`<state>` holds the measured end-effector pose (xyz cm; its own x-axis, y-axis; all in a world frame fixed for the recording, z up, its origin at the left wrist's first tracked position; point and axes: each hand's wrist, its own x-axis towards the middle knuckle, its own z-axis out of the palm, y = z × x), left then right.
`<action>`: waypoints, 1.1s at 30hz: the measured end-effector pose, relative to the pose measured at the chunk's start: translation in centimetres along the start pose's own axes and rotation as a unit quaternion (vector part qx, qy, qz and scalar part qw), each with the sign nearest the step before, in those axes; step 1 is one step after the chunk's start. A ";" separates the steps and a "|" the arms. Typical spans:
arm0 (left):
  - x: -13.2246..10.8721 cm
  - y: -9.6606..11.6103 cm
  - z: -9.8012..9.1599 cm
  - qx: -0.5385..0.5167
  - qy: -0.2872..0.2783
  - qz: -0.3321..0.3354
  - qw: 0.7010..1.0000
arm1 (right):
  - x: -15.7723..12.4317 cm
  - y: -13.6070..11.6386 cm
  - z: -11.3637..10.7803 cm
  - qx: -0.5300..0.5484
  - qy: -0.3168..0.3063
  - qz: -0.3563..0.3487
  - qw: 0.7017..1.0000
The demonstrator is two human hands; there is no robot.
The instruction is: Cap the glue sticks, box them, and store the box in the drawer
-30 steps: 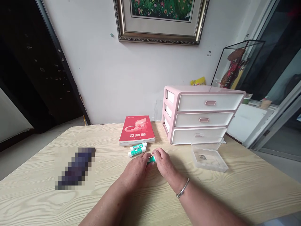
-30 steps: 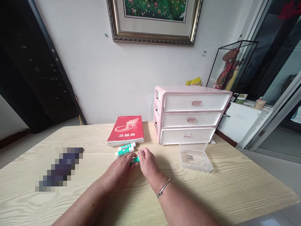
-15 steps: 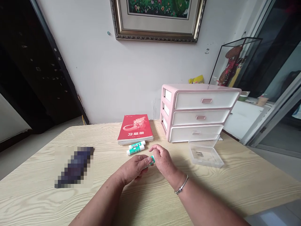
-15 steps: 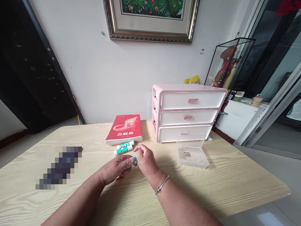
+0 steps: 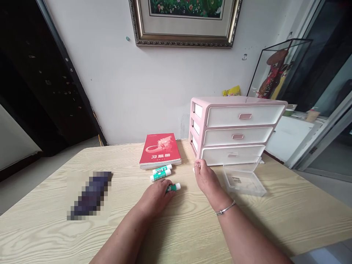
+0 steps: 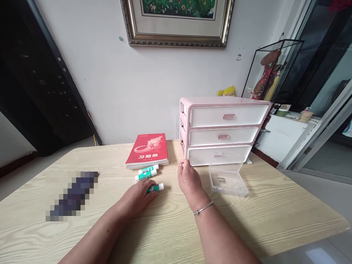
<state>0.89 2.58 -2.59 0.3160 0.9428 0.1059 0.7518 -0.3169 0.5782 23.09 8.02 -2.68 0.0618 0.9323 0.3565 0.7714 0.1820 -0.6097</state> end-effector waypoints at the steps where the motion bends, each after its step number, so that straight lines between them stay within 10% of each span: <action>1: 0.1 -0.1 0.1 0.047 0.010 0.006 0.999 | -0.1 0.1 0.0 -0.031 -0.018 0.000 0.999; 15: 0.9 -1.0 0.9 0.153 0.066 0.022 0.986 | -1.5 1.1 0.3 -0.144 -0.064 -0.126 0.979; 22: 1.1 -2.2 -0.2 0.153 0.193 -0.031 0.969 | -1.8 -0.4 -0.4 -0.178 -0.057 -0.088 0.978; 33: 2.4 -4.6 -1.1 0.160 0.130 -0.158 0.966 | -2.0 -1.5 0.5 -0.117 0.026 -0.116 0.986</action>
<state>-2.45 6.47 -4.12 -0.0827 0.9787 0.1880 0.9408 0.0145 0.3387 21.51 6.04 -2.82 -0.1050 0.8557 0.5068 0.8935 0.3049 -0.3296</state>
